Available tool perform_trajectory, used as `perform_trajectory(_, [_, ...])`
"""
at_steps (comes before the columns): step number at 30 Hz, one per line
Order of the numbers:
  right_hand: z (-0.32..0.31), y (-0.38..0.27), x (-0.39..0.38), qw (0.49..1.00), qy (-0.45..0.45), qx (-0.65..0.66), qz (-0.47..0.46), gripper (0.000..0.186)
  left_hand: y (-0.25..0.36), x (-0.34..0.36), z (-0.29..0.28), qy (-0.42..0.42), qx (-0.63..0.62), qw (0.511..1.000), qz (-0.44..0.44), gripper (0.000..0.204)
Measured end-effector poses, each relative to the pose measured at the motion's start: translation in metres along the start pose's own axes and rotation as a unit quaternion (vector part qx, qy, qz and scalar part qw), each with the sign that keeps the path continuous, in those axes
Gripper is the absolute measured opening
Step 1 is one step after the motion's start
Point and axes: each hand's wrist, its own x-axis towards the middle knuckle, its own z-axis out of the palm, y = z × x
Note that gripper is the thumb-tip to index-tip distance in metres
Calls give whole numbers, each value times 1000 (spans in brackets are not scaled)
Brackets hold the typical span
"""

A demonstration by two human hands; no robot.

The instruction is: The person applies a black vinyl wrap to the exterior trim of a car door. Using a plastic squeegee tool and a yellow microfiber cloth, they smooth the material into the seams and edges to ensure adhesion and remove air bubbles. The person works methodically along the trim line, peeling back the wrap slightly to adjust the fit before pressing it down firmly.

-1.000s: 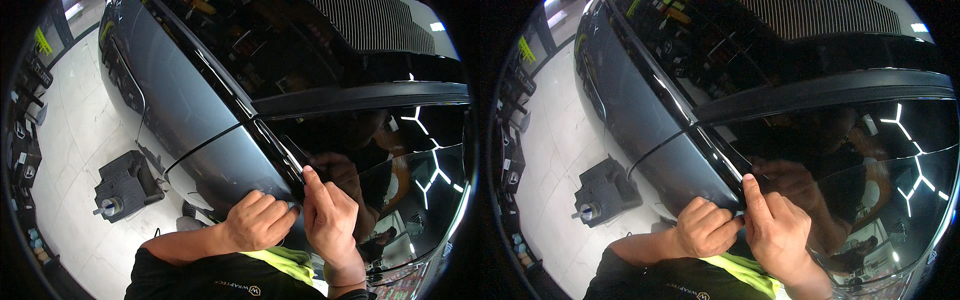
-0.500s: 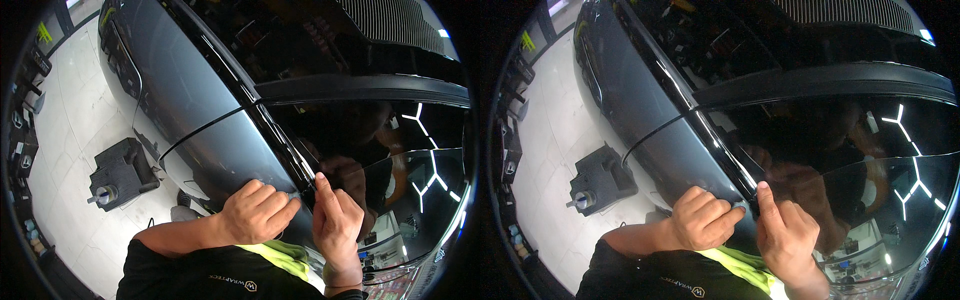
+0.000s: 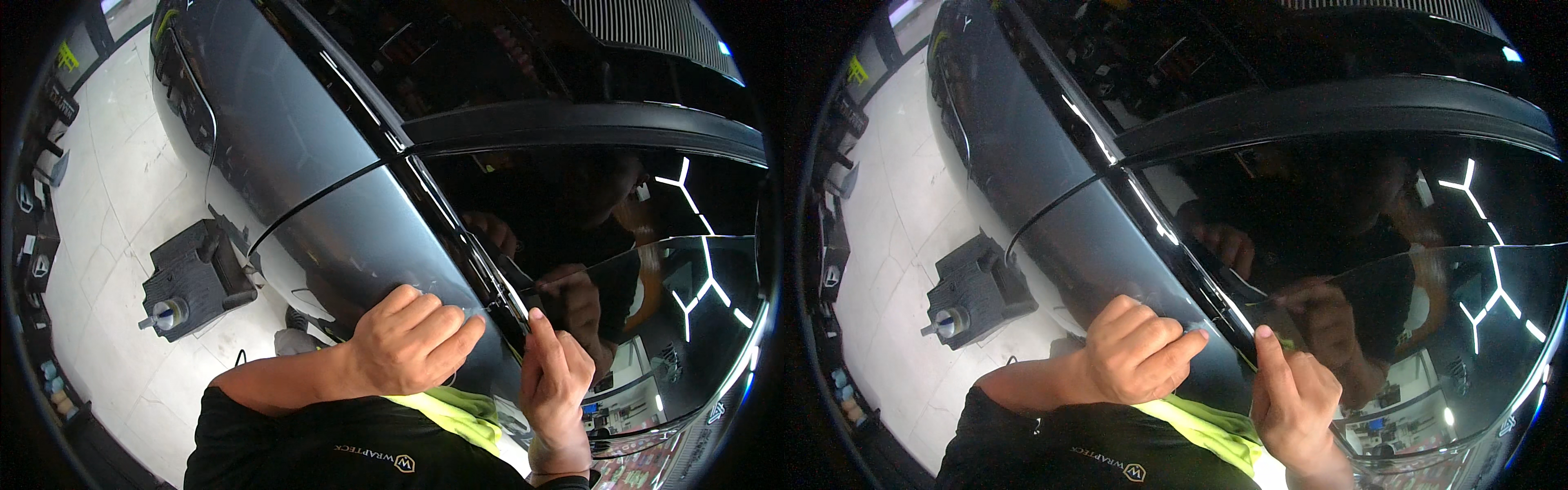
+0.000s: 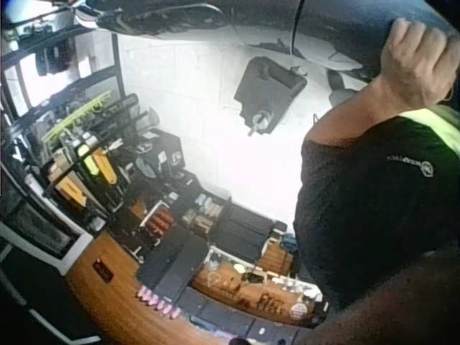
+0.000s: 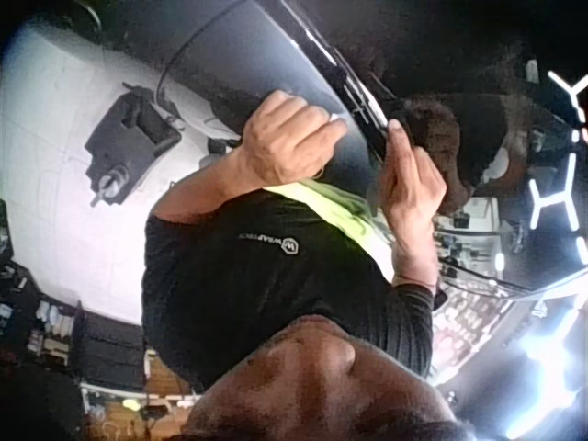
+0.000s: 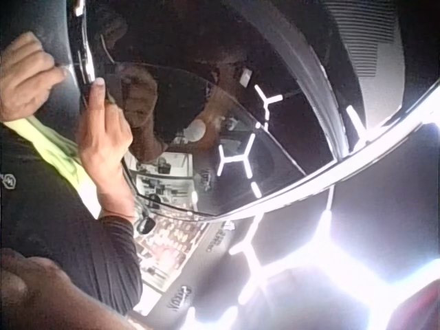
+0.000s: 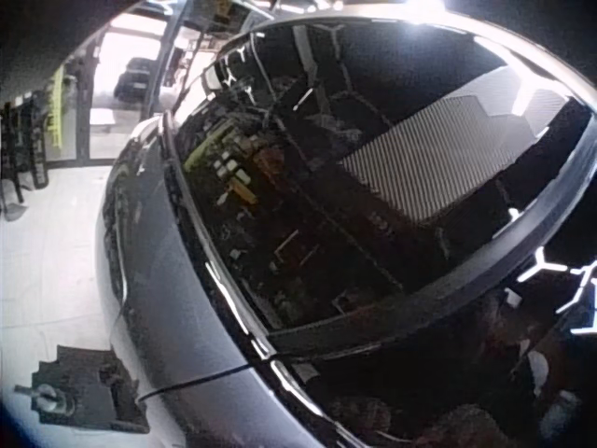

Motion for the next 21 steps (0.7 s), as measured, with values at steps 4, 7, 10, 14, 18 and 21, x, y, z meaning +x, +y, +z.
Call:
perform_trajectory(4, [1, -3, 4, 999, 33, 33, -4, 60, 0, 2, 0, -1, 5, 1000, 1, 16])
perform_trajectory(7, [5, -13, 27, 999, 23, 43, -4, 54, 1, 4, -2, -5, 7, 1000, 0, 16])
perform_trajectory(10, [11, -20, 42, 998, 18, 54, 7, 42, 1, 1, -4, -13, 15, 1000, -3, 24])
perform_trajectory(14, [15, -25, 51, 997, 31, 63, 15, 42, 2, -3, -2, -11, 13, 1000, -6, 29])
perform_trajectory(18, [19, -24, 61, 998, 36, 53, -8, 58, 1, -3, -5, -9, 14, 1000, -4, 28])
perform_trajectory(21, [20, -23, 64, 998, 31, 57, -11, 67, 2, -2, -5, -4, 14, 1000, -8, 26])
